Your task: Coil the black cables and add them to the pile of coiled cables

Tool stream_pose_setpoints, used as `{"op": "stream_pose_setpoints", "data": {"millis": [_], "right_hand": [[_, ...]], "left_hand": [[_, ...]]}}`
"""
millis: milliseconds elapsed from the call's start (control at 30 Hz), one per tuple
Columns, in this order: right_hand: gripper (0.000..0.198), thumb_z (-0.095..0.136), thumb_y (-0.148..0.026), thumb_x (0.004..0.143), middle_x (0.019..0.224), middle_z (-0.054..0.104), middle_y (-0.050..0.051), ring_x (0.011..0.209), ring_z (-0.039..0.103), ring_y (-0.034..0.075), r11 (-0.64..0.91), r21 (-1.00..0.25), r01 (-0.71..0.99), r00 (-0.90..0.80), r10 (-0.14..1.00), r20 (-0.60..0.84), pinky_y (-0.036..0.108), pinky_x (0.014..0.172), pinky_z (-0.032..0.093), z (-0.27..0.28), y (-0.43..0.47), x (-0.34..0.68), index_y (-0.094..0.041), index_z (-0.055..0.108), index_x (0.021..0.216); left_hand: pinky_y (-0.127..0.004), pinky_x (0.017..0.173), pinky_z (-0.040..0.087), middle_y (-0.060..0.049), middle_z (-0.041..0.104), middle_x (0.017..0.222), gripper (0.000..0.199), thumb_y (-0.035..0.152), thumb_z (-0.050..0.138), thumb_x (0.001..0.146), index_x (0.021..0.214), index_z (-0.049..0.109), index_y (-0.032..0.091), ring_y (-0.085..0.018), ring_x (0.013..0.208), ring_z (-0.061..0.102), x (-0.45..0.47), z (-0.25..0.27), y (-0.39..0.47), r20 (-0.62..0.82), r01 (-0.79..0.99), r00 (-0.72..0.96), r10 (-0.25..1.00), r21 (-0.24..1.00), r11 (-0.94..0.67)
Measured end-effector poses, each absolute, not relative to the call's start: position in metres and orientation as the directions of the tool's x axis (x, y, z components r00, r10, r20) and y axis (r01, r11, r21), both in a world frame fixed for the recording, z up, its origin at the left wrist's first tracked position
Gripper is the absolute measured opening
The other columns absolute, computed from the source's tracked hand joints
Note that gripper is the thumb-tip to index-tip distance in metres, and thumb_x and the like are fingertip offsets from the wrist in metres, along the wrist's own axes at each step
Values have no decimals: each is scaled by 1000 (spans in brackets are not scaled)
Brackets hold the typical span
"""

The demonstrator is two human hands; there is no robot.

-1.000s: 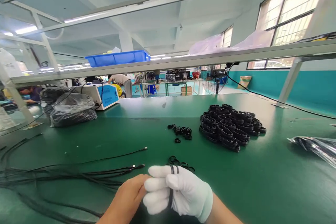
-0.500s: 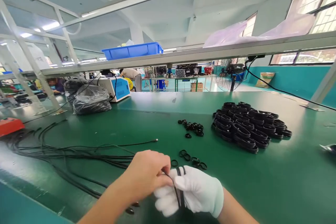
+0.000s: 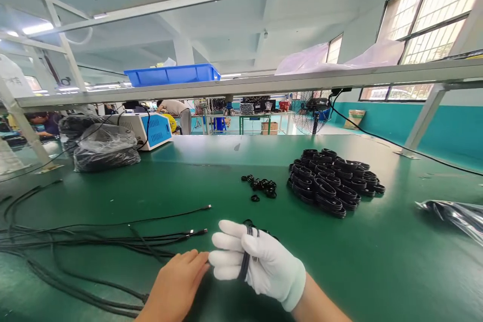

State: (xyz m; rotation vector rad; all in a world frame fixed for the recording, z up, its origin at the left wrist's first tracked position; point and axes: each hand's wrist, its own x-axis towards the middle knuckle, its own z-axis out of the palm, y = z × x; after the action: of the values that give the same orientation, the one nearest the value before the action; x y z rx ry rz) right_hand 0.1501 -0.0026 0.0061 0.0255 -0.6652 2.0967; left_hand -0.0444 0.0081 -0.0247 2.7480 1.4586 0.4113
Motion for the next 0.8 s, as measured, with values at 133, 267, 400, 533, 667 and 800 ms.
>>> {"op": "stream_pose_setpoints", "data": {"millis": [133, 267, 400, 533, 667, 800], "right_hand": [[29, 75, -29, 65, 71, 39, -3, 63, 38, 10, -349, -530, -773, -502, 847, 175, 27, 62, 30, -1, 3, 154, -17, 52, 79], [41, 77, -30, 64, 81, 55, 2, 73, 51, 13, -343, -667, -661, -450, 893, -13, 34, 76, 37, -15, 3, 151, -15, 58, 97], [36, 75, -30, 66, 80, 60, 7, 73, 56, 15, -444, -747, -495, -623, 781, -51, 32, 72, 39, -27, -3, 145, -9, 62, 92], [40, 74, -31, 65, 81, 62, 11, 72, 60, 19, -591, -723, -358, -836, 547, -33, 36, 72, 40, -34, -13, 140, -7, 62, 94], [41, 73, -32, 64, 79, 63, 10, 73, 58, 19, -645, -687, -336, -877, 480, -22, 38, 76, 38, -38, -22, 134, -9, 61, 96], [39, 71, -43, 65, 71, 54, 1, 64, 48, 12, -532, -729, -431, -831, 549, 91, 30, 67, 35, -24, -22, 130, -17, 58, 92]], "left_hand": [[-28, 56, 38, 0, 66, 72, 29, 14, 34, 87, 81, 61, 23, -18, 61, 59, -25, -26, -19, 300, 762, 632, 715, -72, -643], [-28, 54, 33, 1, 63, 65, 21, 12, 45, 83, 69, 57, 21, -17, 57, 57, -7, -11, -26, 319, 744, 656, 684, -117, -658], [-26, 57, 34, 2, 65, 71, 7, 22, 62, 77, 72, 58, 21, -16, 63, 58, -13, 25, -14, 182, 724, 686, 704, -85, -684], [-22, 59, 34, 5, 63, 69, 8, 28, 65, 76, 71, 61, 23, -13, 65, 55, -29, 51, 1, 72, 685, 712, 699, 151, -713], [-18, 55, 37, 5, 63, 65, 12, 29, 70, 67, 68, 64, 19, -11, 63, 54, -36, 40, 12, -10, 580, 653, 757, 649, -492], [-19, 61, 43, 0, 67, 75, 21, 25, 47, 82, 79, 66, 15, -13, 70, 58, -33, 14, 17, 21, 521, 604, 797, 745, -415]]}}
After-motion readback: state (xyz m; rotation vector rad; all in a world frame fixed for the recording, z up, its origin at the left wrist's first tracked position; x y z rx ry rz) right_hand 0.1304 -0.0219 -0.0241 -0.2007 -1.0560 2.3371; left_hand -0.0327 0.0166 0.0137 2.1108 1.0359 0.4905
